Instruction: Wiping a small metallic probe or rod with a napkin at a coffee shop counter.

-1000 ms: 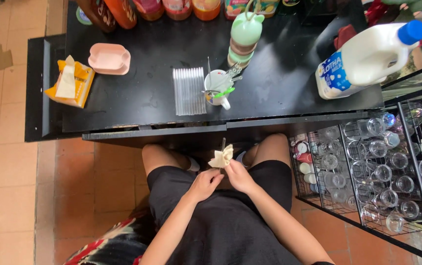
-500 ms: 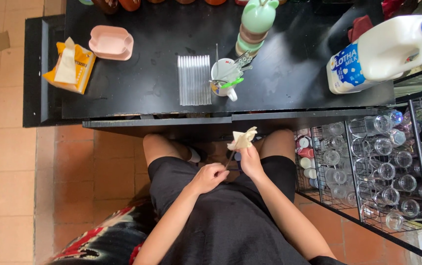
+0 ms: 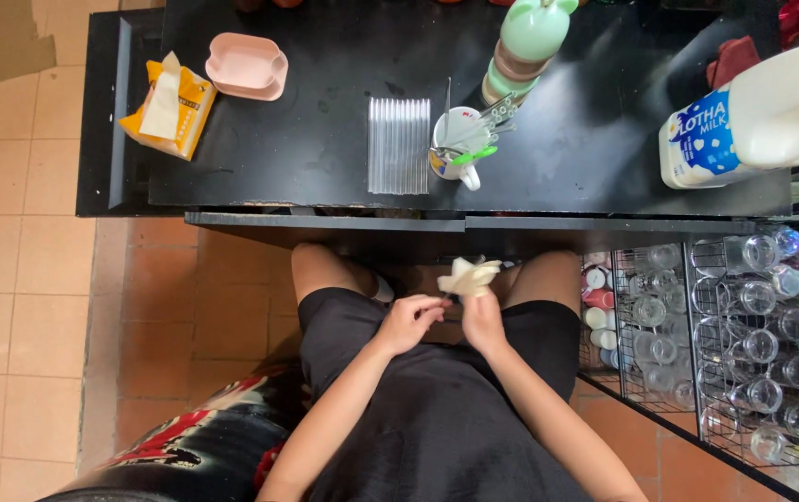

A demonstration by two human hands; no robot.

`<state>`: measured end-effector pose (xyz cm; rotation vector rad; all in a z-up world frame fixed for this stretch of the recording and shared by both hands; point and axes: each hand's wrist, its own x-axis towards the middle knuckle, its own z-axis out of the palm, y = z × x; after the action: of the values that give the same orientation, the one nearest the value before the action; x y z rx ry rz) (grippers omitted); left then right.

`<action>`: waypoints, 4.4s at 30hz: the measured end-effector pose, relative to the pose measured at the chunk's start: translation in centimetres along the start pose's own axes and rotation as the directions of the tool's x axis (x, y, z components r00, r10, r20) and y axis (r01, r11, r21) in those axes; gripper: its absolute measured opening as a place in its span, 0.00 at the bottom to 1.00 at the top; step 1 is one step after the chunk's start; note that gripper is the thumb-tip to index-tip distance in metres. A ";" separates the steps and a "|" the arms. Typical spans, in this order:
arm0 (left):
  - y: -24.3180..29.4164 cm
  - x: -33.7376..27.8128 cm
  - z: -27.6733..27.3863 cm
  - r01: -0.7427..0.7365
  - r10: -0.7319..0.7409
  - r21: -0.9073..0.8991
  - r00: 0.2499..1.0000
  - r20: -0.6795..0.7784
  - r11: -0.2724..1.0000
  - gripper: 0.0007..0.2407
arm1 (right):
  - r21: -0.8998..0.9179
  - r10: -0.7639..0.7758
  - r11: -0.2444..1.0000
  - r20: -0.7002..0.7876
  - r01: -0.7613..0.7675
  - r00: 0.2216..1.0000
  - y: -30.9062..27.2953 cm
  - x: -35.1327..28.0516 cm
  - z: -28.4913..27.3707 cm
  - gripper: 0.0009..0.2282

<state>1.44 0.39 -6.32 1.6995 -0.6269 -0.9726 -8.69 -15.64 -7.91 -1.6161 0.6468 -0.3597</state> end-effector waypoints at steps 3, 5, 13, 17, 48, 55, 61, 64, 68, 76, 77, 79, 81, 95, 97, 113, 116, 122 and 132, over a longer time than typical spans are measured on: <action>-1.2 0.4 -0.1 -0.019 0.025 0.082 0.997 -0.075 0.996 0.08 | -0.072 0.001 0.997 0.203 0.014 0.979 -0.8 -0.7 0.9 0.13; -1.1 0.4 -0.3 0.002 0.011 0.123 0.995 -0.104 0.992 0.08 | -0.159 0.065 0.987 0.302 -0.017 0.951 -1.6 -0.5 1.1 0.13; 0.7 0.1 -0.5 -0.028 0.048 0.138 0.988 -0.146 0.990 0.09 | 0.058 -0.093 0.995 0.113 0.087 0.989 -5.3 2.2 -0.6 0.15; 0.4 0.3 -0.6 -0.022 0.045 0.154 0.988 -0.147 0.988 0.09 | -0.014 -0.108 0.994 0.121 0.110 0.987 -5.7 1.7 0.1 0.14; 3.3 -0.5 -3.2 -0.063 0.067 0.032 0.988 -0.140 0.997 0.07 | -0.285 -0.232 0.920 0.151 0.267 0.961 -0.7 -0.1 -1.7 0.09; 8.6 1.3 -11.4 -0.277 0.292 0.105 0.818 -0.496 0.955 0.05 | 0.016 0.152 0.987 0.215 -0.159 0.965 4.1 0.7 -3.3 0.15; 12.1 5.3 -16.4 -0.049 0.297 0.374 0.704 -0.645 0.926 0.09 | 0.103 0.145 0.978 0.294 -0.183 0.945 4.6 1.3 -2.5 0.16; 12.3 6.6 -16.9 0.038 0.320 0.453 0.656 -0.683 0.890 0.10 | -0.012 0.209 0.976 0.303 -0.216 0.930 4.3 1.3 -2.7 0.17; 12.6 7.5 -16.3 0.118 0.353 0.529 0.622 -0.699 0.840 0.10 | 0.055 0.199 0.973 0.305 -0.225 0.931 4.7 1.3 -2.7 0.16; 11.6 8.1 -15.7 0.212 0.463 0.727 0.648 -0.605 0.653 0.14 | 0.013 0.221 0.971 0.320 -0.238 0.921 5.2 1.5 -2.6 0.16; 12.2 7.7 -15.7 0.212 0.462 0.727 0.649 -0.605 0.653 0.14 | 0.013 0.222 0.971 0.320 -0.239 0.921 5.4 1.5 -2.6 0.16; 13.5 7.0 -15.5 0.145 0.455 0.753 0.719 -0.526 0.642 0.15 | 0.001 0.242 0.967 0.311 -0.255 0.919 5.8 1.5 -2.7 0.17; 13.7 7.0 -15.7 0.119 0.424 0.733 0.749 -0.509 0.669 0.14 | -0.022 0.262 0.963 0.298 -0.268 0.918 6.8 1.6 -2.7 0.17; 11.2 11.6 -17.2 -0.069 0.492 0.835 0.833 -0.252 0.546 0.29 | -0.018 0.287 0.955 0.300 -0.296 0.910 6.6 1.7 -2.6 0.17; 10.2 12.7 -16.6 -0.047 0.448 0.868 0.870 -0.207 0.494 0.33 | 0.007 0.274 0.956 0.323 -0.292 0.906 6.7 1.8 -2.6 0.17; 12.6 12.5 -13.0 -0.080 0.482 0.845 0.848 -0.222 0.529 0.42 | -0.018 0.291 0.954 0.302 -0.299 0.908 8.3 2.0 -2.6 0.17; 13.0 12.2 -12.9 -0.059 0.476 0.827 0.839 -0.262 0.558 0.40 | 0.003 0.310 0.946 0.278 -0.324 0.909 9.1 2.1 -2.8 0.16; 13.0 12.0 -12.9 -0.009 0.482 0.834 0.819 -0.311 0.552 0.37 | 0.010 0.310 0.946 0.280 -0.325 0.909 8.7 2.0 -2.8 0.16; 13.0 12.0 -13.0 0.027 0.462 0.783 0.795 -0.394 0.621 0.38 | -0.013 0.309 0.948 0.276 -0.318 0.910 9.0 2.1 -2.8 0.16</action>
<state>19.43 -6.58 4.07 2.4285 -0.8857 0.1021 -10.49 -19.56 -16.56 -1.4658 0.6686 0.0912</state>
